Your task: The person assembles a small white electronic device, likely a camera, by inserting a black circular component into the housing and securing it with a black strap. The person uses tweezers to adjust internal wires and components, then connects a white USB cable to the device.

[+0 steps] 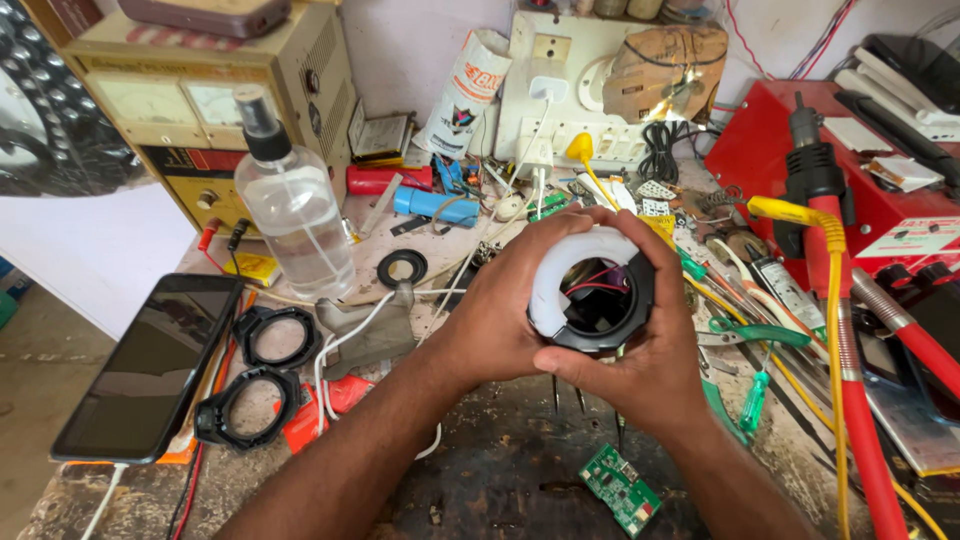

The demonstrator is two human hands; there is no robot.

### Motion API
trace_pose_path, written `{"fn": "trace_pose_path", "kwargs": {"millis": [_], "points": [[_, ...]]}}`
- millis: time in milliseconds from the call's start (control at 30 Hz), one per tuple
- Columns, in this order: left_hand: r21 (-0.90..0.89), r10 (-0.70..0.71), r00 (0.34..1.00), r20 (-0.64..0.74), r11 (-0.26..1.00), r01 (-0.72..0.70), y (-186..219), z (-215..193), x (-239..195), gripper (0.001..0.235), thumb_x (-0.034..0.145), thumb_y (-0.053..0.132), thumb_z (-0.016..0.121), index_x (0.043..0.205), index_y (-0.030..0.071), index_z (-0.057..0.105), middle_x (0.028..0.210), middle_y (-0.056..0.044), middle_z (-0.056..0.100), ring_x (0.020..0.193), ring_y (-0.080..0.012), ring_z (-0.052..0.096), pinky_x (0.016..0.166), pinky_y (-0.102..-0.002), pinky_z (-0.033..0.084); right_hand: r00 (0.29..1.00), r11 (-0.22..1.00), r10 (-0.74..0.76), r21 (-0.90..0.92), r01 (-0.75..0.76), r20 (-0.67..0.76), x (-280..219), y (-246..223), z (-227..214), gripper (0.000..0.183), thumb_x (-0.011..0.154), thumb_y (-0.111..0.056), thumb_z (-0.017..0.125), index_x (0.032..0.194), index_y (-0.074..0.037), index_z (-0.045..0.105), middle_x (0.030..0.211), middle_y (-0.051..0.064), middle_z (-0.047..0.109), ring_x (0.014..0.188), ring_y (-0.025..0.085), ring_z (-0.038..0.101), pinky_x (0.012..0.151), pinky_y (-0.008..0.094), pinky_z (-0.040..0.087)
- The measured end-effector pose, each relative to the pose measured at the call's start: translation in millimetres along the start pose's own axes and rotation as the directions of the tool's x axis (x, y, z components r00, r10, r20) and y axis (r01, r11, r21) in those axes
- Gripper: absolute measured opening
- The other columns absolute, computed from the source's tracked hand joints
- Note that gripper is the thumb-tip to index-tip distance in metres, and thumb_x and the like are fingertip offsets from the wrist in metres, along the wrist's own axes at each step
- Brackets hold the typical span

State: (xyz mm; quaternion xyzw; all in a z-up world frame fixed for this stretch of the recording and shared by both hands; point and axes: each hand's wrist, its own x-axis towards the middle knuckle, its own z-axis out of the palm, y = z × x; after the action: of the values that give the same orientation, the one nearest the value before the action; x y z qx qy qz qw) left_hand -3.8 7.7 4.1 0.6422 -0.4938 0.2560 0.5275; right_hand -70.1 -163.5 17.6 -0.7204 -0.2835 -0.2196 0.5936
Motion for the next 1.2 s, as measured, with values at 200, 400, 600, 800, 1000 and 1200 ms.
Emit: {"fn": "trace_pose_path", "kwargs": {"millis": [200, 400, 600, 800, 1000, 1200], "points": [[0.026, 0.006, 1.000, 0.008, 1.000, -0.006, 0, 7, -3, 0.088, 0.082, 0.022, 0.090, 0.153, 0.007, 0.041, 0.160, -0.014, 0.051, 0.148, -0.0319, 0.052, 0.129, -0.042, 0.044, 0.998, 0.986, -0.051, -0.160, 0.045, -0.035, -4, 4, -5, 0.117, 0.060, -0.021, 0.099, 0.156, -0.006, 0.034, 0.147, 0.010, 0.053, 0.134, 0.019, 0.057, 0.114, 0.035, 0.051], [0.075, -0.007, 1.000, -0.009, 0.997, 0.008, 5, 10, -4, 0.085, 0.082, 0.023, 0.090, 0.151, 0.007, 0.043, 0.157, -0.014, 0.054, 0.143, -0.0307, 0.056, 0.127, -0.042, 0.046, 0.998, 0.981, -0.062, -0.182, 0.060, -0.004, -3, 3, -12, 0.111, 0.063, -0.024, 0.098, 0.154, -0.006, 0.038, 0.152, 0.010, 0.052, 0.136, 0.021, 0.056, 0.116, 0.037, 0.049], [0.121, -0.142, 0.988, 0.063, 0.984, 0.133, 4, 12, -4, 0.084, 0.080, 0.026, 0.085, 0.151, 0.005, 0.045, 0.150, -0.018, 0.056, 0.141, -0.0355, 0.057, 0.119, -0.044, 0.046, 0.999, 0.943, 0.031, -0.330, -0.036, -0.022, 0, -3, -16, 0.113, 0.056, -0.029, 0.099, 0.151, -0.007, 0.040, 0.142, 0.011, 0.055, 0.128, 0.020, 0.059, 0.109, 0.036, 0.051], [0.229, -0.089, 0.992, 0.087, 0.971, 0.067, 0, 12, -6, 0.085, 0.082, 0.027, 0.085, 0.152, 0.004, 0.042, 0.152, -0.019, 0.055, 0.144, -0.0376, 0.054, 0.122, -0.048, 0.042, 0.995, 0.880, 0.092, -0.466, -0.097, -0.032, 2, -9, -14, 0.116, 0.049, -0.032, 0.101, 0.145, -0.006, 0.042, 0.136, 0.011, 0.059, 0.124, 0.021, 0.061, 0.104, 0.036, 0.051], [0.286, -0.122, 0.970, 0.209, 0.956, 0.059, 12, 10, 3, 0.104, 0.072, 0.033, 0.089, 0.158, 0.006, 0.036, 0.159, -0.016, 0.051, 0.151, -0.0366, 0.050, 0.126, -0.047, 0.041, 0.999, 0.926, 0.002, -0.377, -0.020, -0.049, -6, 0, -15, 0.098, 0.064, -0.025, 0.094, 0.146, -0.005, 0.044, 0.135, 0.013, 0.057, 0.124, 0.020, 0.060, 0.106, 0.035, 0.052], [-0.229, -0.088, 0.989, 0.118, 0.967, 0.113, 21, -21, 6, 0.148, 0.073, 0.072, 0.083, 0.162, 0.001, -0.011, 0.170, -0.025, 0.004, 0.159, -0.0418, 0.010, 0.127, -0.052, 0.018, 0.999, 0.994, 0.020, -0.102, -0.025, -0.042, -12, 12, -27, 0.095, 0.069, -0.022, 0.088, 0.150, -0.006, 0.040, 0.132, 0.014, 0.059, 0.120, 0.020, 0.062, 0.108, 0.035, 0.054]]}}
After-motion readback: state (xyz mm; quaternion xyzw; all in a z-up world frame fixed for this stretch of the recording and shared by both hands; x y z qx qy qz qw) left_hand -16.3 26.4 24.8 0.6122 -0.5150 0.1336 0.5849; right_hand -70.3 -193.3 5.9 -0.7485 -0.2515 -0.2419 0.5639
